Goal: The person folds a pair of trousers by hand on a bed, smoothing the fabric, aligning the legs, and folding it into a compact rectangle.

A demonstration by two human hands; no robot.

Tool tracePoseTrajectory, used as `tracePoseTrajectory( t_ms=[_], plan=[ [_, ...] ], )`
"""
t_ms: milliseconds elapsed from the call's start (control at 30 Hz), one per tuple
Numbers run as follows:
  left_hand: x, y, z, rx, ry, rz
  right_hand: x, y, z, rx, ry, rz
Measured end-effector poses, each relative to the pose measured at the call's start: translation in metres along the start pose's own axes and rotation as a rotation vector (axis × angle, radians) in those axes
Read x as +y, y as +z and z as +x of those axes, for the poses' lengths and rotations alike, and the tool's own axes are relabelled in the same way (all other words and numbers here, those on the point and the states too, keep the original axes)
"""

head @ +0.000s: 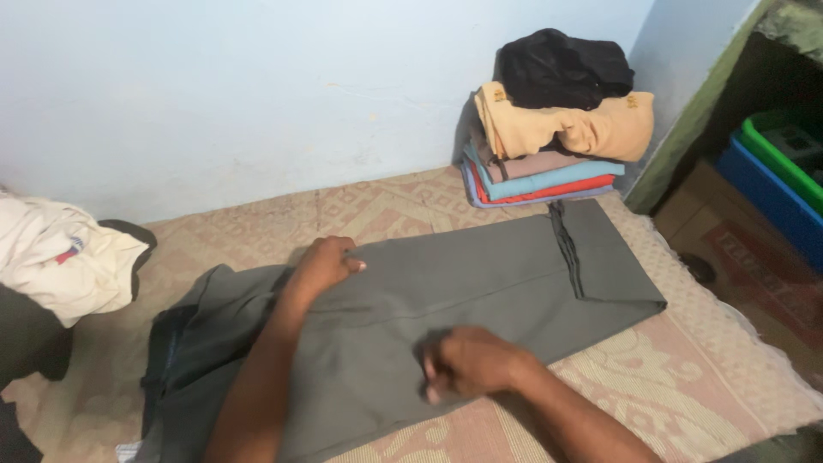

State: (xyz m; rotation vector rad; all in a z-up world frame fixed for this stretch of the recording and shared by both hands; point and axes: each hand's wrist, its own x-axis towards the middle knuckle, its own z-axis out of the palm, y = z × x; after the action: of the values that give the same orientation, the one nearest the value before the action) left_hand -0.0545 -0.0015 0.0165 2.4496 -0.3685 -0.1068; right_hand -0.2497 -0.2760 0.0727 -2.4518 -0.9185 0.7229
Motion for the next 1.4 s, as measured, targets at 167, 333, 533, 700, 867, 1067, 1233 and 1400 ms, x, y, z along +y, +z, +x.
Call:
tracePoseTrajectory(
  t_ms=[167, 333, 533, 700, 867, 1067, 1233, 1400],
  plan=[
    [0.061, 0.006, -0.073, -0.294, 0.25, 0.049, 0.024, -0.008, 0.003, 0.462, 0.445, -0.273],
    [0.078, 0.013, -0.086, -0.576, 0.1, 0.228, 0.021, -0.003, 0.015, 0.045, 0.572, -0.191],
    [0.043, 0.048, -0.006, 0.281, 0.536, 0.217, 0.019, 0.0, 0.018, -0.024, 0.515, -0.164],
    [0.036, 0.066, 0.053, 0.168, 0.321, 0.357, 0.021, -0.001, 0.018, -0.028, 0.519, -0.143],
    [0.056, 0.07, 0.064, 0.011, 0.176, 0.315, 0.022, -0.002, 0.019, -0.025, 0.504, -0.142],
    [0.062, 0.08, 0.063, -0.085, 0.174, 0.258, 0.02, -0.004, 0.02, -0.061, 0.513, -0.136],
    [0.041, 0.108, 0.064, 0.424, 0.49, 0.455, 0.024, -0.002, 0.022, -0.052, 0.506, -0.13],
    [0.051, 0.098, 0.055, 0.386, 0.406, 0.347, 0.035, -0.005, 0.023, -0.006, 0.468, -0.17]
  ],
)
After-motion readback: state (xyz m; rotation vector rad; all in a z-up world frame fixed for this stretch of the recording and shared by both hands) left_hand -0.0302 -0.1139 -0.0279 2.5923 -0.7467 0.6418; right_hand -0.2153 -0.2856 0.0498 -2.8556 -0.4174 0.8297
